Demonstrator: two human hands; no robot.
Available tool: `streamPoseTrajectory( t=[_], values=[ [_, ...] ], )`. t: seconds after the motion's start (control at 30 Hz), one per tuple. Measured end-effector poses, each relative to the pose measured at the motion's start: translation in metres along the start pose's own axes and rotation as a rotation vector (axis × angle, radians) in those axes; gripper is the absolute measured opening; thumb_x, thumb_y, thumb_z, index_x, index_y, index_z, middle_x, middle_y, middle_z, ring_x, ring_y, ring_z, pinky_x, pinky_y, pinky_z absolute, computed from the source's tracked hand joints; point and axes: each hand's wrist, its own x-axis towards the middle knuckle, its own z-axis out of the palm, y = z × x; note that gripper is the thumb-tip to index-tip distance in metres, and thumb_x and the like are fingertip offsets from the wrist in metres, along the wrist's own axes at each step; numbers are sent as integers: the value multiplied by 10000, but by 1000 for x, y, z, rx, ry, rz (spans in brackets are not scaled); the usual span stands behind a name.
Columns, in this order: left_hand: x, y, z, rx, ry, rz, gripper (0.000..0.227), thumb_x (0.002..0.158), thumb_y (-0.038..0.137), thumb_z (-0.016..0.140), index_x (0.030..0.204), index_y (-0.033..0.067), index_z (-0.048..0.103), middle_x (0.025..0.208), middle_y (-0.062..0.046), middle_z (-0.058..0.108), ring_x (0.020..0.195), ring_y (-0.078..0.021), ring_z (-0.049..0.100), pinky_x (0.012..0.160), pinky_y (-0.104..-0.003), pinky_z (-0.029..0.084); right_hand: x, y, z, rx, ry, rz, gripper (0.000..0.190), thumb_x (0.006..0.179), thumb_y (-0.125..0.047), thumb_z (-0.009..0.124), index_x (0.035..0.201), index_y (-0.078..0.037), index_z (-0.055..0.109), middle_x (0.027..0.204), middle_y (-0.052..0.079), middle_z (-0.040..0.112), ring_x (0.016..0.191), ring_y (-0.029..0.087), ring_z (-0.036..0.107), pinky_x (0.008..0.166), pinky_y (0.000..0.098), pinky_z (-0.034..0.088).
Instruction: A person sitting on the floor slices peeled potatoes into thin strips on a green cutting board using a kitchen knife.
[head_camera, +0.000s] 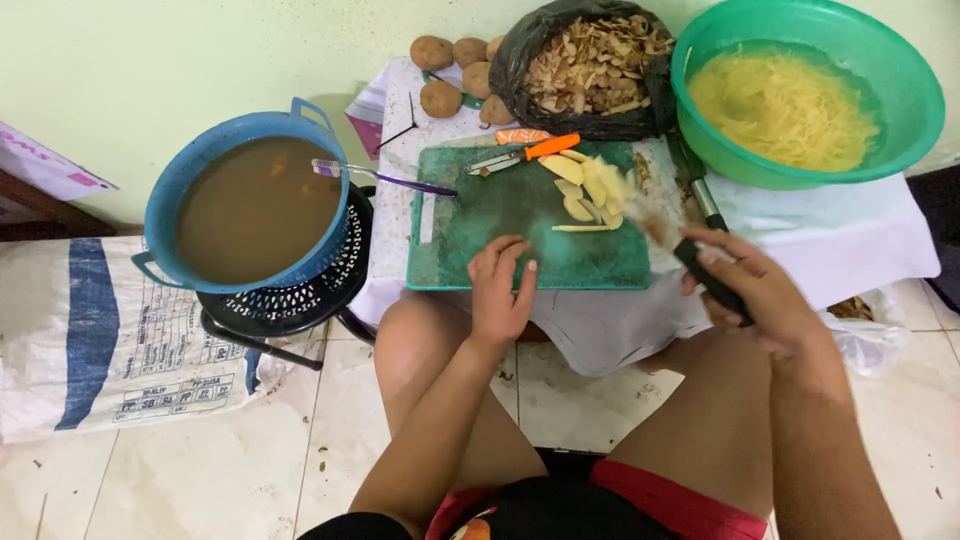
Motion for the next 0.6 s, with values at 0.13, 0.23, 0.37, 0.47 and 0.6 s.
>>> streamPoseTrajectory(
  t=[0.13, 0.23, 0.37, 0.47, 0.6],
  values=[
    [4, 0, 5, 58, -16, 18, 279, 928, 169, 664, 1183, 58, 658, 1302, -101, 590, 1169, -267, 551, 1075, -407, 329, -3, -23, -5, 27, 31, -46, 433, 1036, -192, 520, 1459, -99, 541, 857, 147, 631, 410, 75, 330, 374, 211, 267],
    [20, 4, 12, 201, -31, 86, 318, 850, 154, 731, 1162, 109, 692, 1283, -72, 588, 1099, -256, 562, 1028, -413, 352, -8, -25, -5, 21, 74, -61, 413, 1053, -179, 504, 1454, -103, 561, 850, 136, 625, 429, 77, 339, 386, 212, 277],
    [43, -1, 38, 373, -144, 179, 342, 839, 238, 752, 1172, 175, 705, 1340, -54, 530, 1196, -291, 489, 989, -509, 360, -16, -17, -7, 25, 83, -70, 424, 1052, -167, 484, 1465, -81, 537, 873, 144, 636, 419, 74, 350, 354, 205, 273],
    [56, -13, 59, 436, -205, 223, 283, 841, 263, 747, 1105, 167, 715, 1321, -66, 518, 1206, -322, 456, 991, -553, 360, -22, -20, -15, 36, 103, -88, 429, 1048, -158, 490, 1467, -73, 535, 872, 141, 635, 433, 72, 362, 363, 196, 273],
    [70, -21, 63, 401, -338, 213, 186, 824, 233, 745, 974, 131, 702, 1300, -85, 510, 1238, -353, 428, 1001, -552, 372, -20, -29, -44, -44, 154, -146, 453, 1043, -153, 500, 1492, -94, 517, 880, 144, 635, 414, 70, 389, 314, 199, 271]
  ],
)
